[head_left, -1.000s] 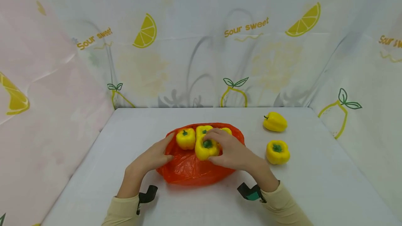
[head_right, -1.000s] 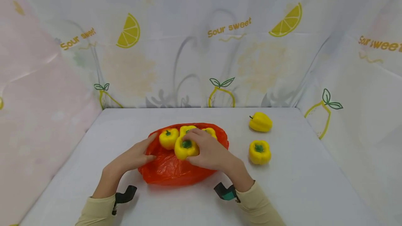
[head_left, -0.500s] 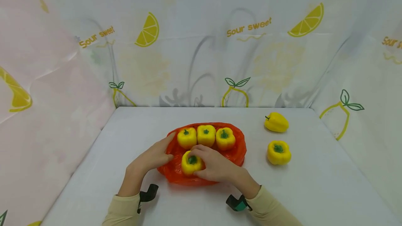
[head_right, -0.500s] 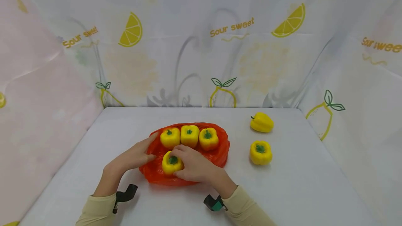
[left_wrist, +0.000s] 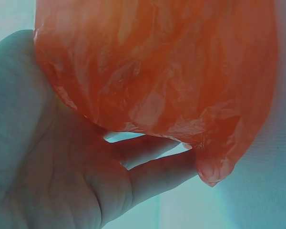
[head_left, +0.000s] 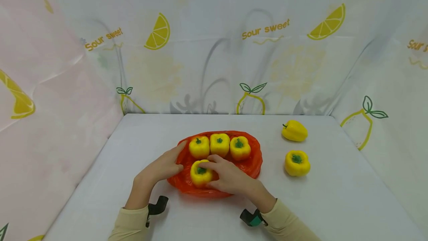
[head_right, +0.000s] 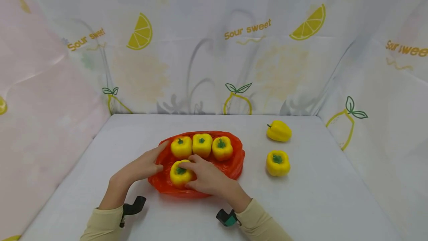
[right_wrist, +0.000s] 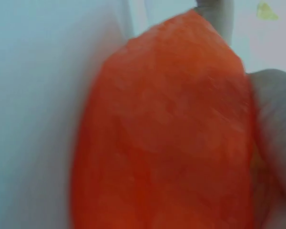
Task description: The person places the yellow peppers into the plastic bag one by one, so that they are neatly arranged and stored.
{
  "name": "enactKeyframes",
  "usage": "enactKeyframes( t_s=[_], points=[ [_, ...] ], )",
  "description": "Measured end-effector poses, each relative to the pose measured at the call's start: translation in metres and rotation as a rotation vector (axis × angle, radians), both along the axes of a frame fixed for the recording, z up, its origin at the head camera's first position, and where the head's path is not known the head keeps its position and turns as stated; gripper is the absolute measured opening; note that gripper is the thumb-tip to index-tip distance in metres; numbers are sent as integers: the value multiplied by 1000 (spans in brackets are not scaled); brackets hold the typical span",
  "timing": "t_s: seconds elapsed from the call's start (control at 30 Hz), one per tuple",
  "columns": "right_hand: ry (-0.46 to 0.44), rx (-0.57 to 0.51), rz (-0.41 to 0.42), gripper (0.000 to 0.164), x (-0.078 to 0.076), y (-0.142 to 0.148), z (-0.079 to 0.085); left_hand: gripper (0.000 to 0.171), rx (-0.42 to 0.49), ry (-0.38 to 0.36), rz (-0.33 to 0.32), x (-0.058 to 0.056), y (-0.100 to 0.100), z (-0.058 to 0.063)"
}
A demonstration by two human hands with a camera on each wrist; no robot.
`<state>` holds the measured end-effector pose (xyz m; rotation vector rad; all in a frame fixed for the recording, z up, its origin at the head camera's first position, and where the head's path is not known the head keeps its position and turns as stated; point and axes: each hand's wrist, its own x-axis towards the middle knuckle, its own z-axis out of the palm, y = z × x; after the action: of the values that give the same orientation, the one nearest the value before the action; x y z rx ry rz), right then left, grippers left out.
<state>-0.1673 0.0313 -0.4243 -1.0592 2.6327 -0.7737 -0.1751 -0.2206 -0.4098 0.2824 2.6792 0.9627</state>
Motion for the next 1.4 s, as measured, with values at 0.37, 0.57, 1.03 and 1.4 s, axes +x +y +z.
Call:
enactKeyframes(
  t_s=[0.37,0.57,1.03,1.4],
  points=[
    [102,-128,-102,51,4,-12,-13,78,0,3,-8,-1,0,0],
    [109,-91,-106,53,5,-14,-13,78,12,-16,-8,-2,0,0],
    [-32,-46,6,48,-1,6,10,78,21,-35,15,-2,3,0],
    [-94,-90,-8,45,-7,30,33,80,9,-41,19,-3,2,-2]
  ],
)
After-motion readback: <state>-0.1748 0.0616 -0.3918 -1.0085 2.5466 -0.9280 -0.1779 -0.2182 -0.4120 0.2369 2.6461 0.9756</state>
